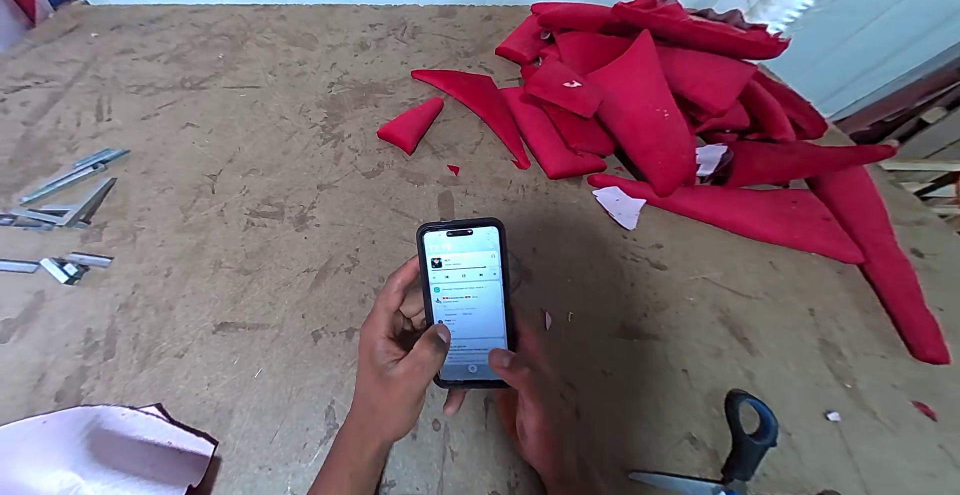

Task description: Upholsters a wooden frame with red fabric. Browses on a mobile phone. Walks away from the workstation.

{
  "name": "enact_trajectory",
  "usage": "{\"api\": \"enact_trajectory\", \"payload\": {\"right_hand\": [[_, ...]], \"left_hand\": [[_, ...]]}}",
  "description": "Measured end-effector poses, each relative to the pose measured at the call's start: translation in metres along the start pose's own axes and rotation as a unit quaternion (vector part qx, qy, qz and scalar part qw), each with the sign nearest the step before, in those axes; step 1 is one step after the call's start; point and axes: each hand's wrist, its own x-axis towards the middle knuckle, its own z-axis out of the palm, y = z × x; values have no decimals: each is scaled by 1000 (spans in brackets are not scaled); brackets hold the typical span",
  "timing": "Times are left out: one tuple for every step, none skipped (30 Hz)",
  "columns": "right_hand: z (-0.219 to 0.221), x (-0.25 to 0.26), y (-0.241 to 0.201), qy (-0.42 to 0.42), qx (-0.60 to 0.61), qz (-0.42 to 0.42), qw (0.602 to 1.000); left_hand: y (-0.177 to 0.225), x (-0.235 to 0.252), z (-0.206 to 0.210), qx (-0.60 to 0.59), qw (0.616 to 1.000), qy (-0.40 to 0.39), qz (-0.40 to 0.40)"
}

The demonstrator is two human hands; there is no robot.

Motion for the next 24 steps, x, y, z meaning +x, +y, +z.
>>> {"api": "enact_trajectory", "payload": {"right_hand": [[0, 0, 0, 1, -1, -2, 1000], [1, 0, 0, 2, -3, -4, 1000], [1, 0, 0, 4, -7, -3, 1000], [2, 0, 0, 3, -9, -1, 1000], [2, 0, 0, 3, -12, 3, 1000], [2, 0, -1, 2, -13, 5, 1000], [2, 0, -1, 1, -16, 5, 1000], [3, 0, 0, 1, -17, 6, 1000], [3, 0, 0, 3, -20, 8, 1000], [4, 0, -1, 4, -22, 9, 1000], [4, 0, -1, 5, -22, 9, 1000], [5, 0, -1, 5, -23, 7, 1000], [5, 0, -1, 4, -24, 5, 1000], [5, 0, -1, 3, -24, 2, 1000], [6, 0, -1, 3, -26, -1, 1000], [6, 0, -1, 3, -28, -2, 1000], [6, 0, -1, 2, -32, -4, 999], [6, 0, -1, 1, -34, -4, 999], [7, 0, -2, 2, -35, -3, 999], [7, -1, -2, 5, -34, 0, 999], [7, -1, -2, 6, -29, 3, 1000], [6, -1, -2, 7, -19, 5, 1000], [5, -1, -2, 7, -8, 5, 1000], [3, 0, -3, 6, 5, 6, 1000]], "left_hand": [[0, 0, 0, 0, 1000, 4, -1], [0, 0, 1, 1, 1000, 8, -2], [0, -1, 1, 2, 1000, 11, -5], [0, -1, 1, 4, 1000, 16, -7], [0, -1, 1, 6, 1000, 20, -10], [0, -1, 2, 9, 1000, 24, -10], [0, -1, 2, 10, 1000, 27, -8], [0, -1, 2, 12, 999, 30, -6], [0, -1, 3, 14, 999, 34, -4], [0, -1, 4, 15, 999, 39, -3], [1, -1, 4, 16, 999, 42, -3], [1, -1, 5, 18, 999, 45, -4], [1, -1, 5, 20, 999, 48, -3], [1, -1, 6, 23, 999, 49, -2], [1, -1, 6, 25, 998, 51, 0], [1, -1, 7, 29, 998, 55, 1], [1, -1, 7, 36, 998, 61, 0], [1, -1, 8, 43, 997, 68, -2], [1, -1, 8, 48, 996, 72, -3], [1, -1, 8, 45, 996, 71, -4], [0, -1, 6, 32, 998, 59, -3], [-1, -2, 4, 12, 999, 39, -4], [-2, -2, 1, -11, 1000, 14, -6], [-2, -2, -2, -31, 999, -10, -10]]}}
